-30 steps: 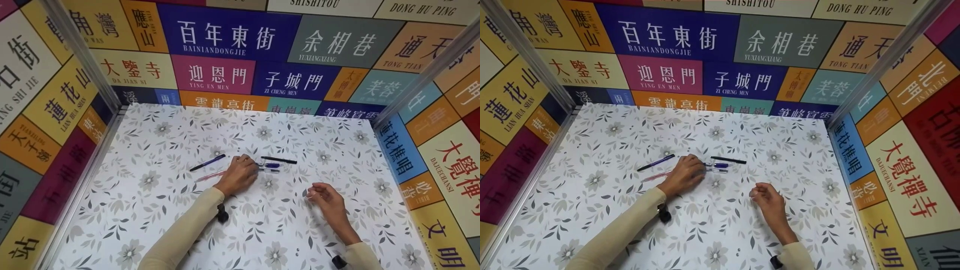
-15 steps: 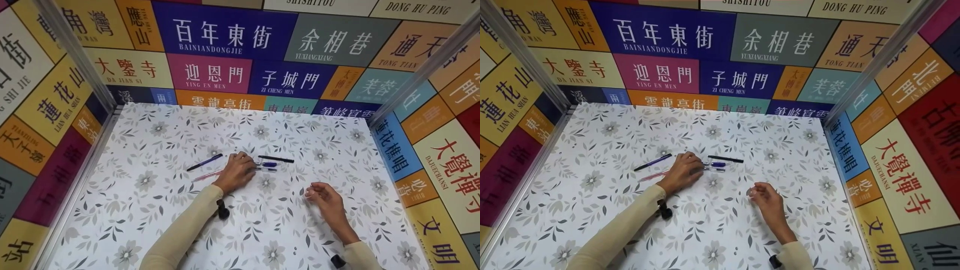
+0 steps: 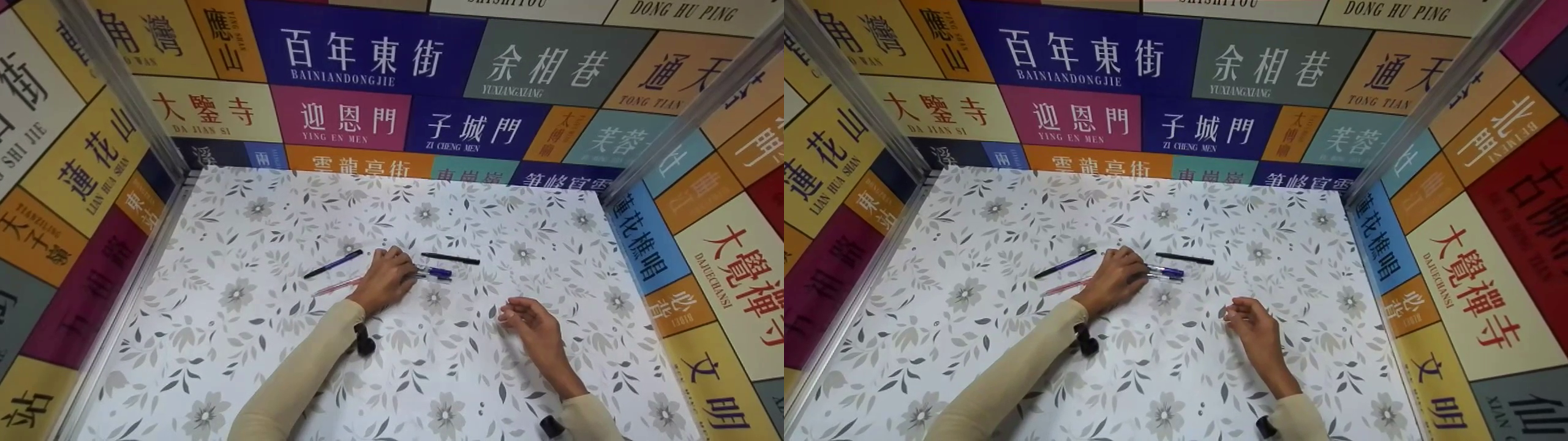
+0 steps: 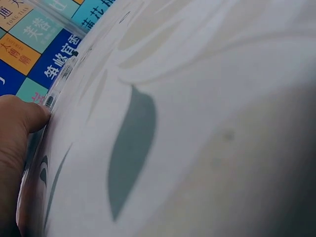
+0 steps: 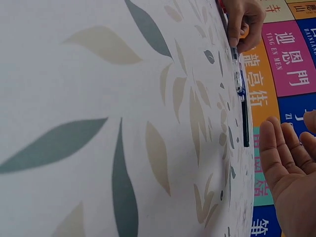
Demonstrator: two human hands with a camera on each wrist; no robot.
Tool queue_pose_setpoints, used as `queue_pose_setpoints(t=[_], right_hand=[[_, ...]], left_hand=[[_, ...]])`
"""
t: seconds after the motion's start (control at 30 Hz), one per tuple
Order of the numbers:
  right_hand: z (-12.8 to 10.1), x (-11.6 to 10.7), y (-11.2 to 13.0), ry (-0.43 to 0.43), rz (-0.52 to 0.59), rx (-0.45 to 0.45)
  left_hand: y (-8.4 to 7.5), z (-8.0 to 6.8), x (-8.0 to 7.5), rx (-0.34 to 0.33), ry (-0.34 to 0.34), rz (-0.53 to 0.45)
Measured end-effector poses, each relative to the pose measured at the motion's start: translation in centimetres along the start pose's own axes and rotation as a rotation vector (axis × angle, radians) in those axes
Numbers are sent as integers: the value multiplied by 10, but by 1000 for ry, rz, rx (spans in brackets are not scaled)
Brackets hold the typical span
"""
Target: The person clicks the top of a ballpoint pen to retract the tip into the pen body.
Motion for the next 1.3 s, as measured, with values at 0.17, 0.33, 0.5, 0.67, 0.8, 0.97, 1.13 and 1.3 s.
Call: queue_pose_setpoints(t=[0.17, 0.33, 0.5, 0.67, 0.8, 0.97, 1.13, 1.3], right_hand=[[-2, -1, 0, -1, 0, 10], [-2, -1, 1, 1, 5, 12], [-3, 0, 2, 10, 43, -9], [-2, 2, 2, 16, 46, -2], [-2, 4, 1, 16, 25, 23], [-2, 6, 1, 9, 25, 37], [-1, 7, 2, 8, 39, 21], [-1, 8, -1, 11, 28, 25]], left_hand=[[0, 0, 1, -11, 2, -20], [-2, 0, -1, -29, -38, -60], [-7, -2, -7, -70, -76, -119], [-10, -6, -10, -142, -133, -194], [-8, -14, -4, -197, -213, -281], [-18, -11, -20, -382, -266, -546], [-33, -3, -39, -506, -276, -656], [-42, 1, -46, -527, -279, -671]])
Point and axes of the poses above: each hand's wrist, its own z-axis towards the middle knuckle, its own x-axis out of the palm, y = z × x, the point moved 2 cm from there along z, towards the middle knuckle, and after that the axes turned 12 degrees about x, right-handed, at the moved point
